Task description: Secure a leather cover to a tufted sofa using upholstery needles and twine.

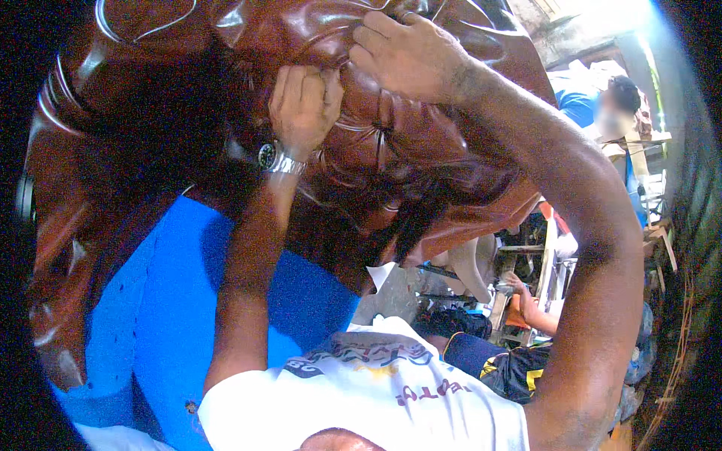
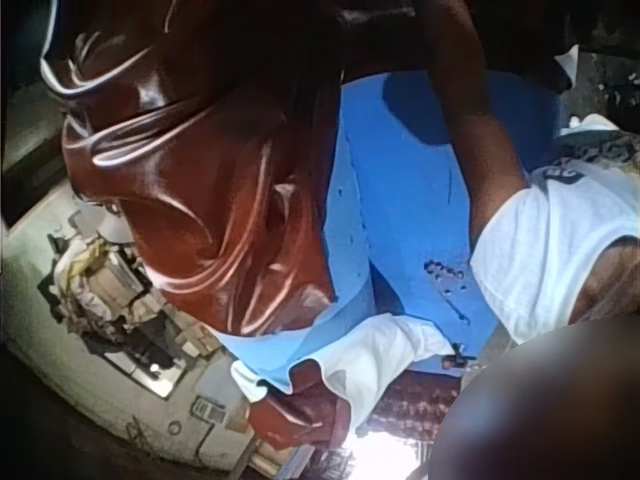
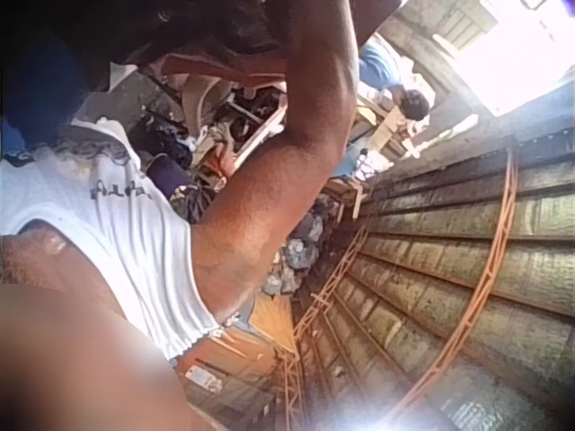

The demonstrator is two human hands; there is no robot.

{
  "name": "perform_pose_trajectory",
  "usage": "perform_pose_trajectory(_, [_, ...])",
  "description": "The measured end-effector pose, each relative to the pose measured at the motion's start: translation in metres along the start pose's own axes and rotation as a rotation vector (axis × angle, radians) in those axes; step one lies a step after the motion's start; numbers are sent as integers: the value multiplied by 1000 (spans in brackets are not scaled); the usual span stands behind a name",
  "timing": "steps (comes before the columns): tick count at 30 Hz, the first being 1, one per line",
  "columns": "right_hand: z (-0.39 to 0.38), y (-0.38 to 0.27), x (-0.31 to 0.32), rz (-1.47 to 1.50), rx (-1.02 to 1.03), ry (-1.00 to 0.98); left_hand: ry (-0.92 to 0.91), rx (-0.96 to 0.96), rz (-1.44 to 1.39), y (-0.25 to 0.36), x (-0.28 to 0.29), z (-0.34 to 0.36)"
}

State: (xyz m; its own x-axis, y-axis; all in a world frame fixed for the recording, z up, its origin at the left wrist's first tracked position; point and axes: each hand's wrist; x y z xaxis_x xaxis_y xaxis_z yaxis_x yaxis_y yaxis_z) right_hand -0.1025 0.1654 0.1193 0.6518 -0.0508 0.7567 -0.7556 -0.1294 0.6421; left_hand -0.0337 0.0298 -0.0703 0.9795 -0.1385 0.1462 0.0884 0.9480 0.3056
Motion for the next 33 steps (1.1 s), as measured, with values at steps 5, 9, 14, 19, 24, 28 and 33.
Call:
perform_pose_trajectory(5, [5,20,19,257,35,11,15,28,-65,-34,-4,-46])
perform_pose_trajectory(9, [-37,43,41,403,-175,93,-154,203,252,-90,32,-130])
perform_pose_trajectory(14, [-57,6,54,385,-316,477,-119,313,-81,12,39,-59])
perform_pose_trajectory(19, [-71,13,43,330,-317,332,-311,317,-122,3,32,-66])
perform_pose_trajectory(24, [-61,-34,40,414,-164,162,-211,150,-187,27,49,-39])
perform_pose_trajectory(28, [-111,-32,40,292,-232,76,-396,165,-313,101,52,-23])
perform_pose_trajectory(33, [-199,-10,43,289,-974,390,-465,151,-738,111,82,-50])
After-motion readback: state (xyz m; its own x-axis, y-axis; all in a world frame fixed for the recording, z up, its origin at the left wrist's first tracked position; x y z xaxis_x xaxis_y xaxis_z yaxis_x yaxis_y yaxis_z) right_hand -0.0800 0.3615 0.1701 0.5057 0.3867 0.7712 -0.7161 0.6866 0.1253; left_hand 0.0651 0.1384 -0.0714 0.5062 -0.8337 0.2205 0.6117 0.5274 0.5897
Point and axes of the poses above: each hand's wrist, its own z-axis towards the middle knuckle, its own x-axis out of the back of the hand, y = z × x, and after that the axes turned 14 degrees about z, right-handed
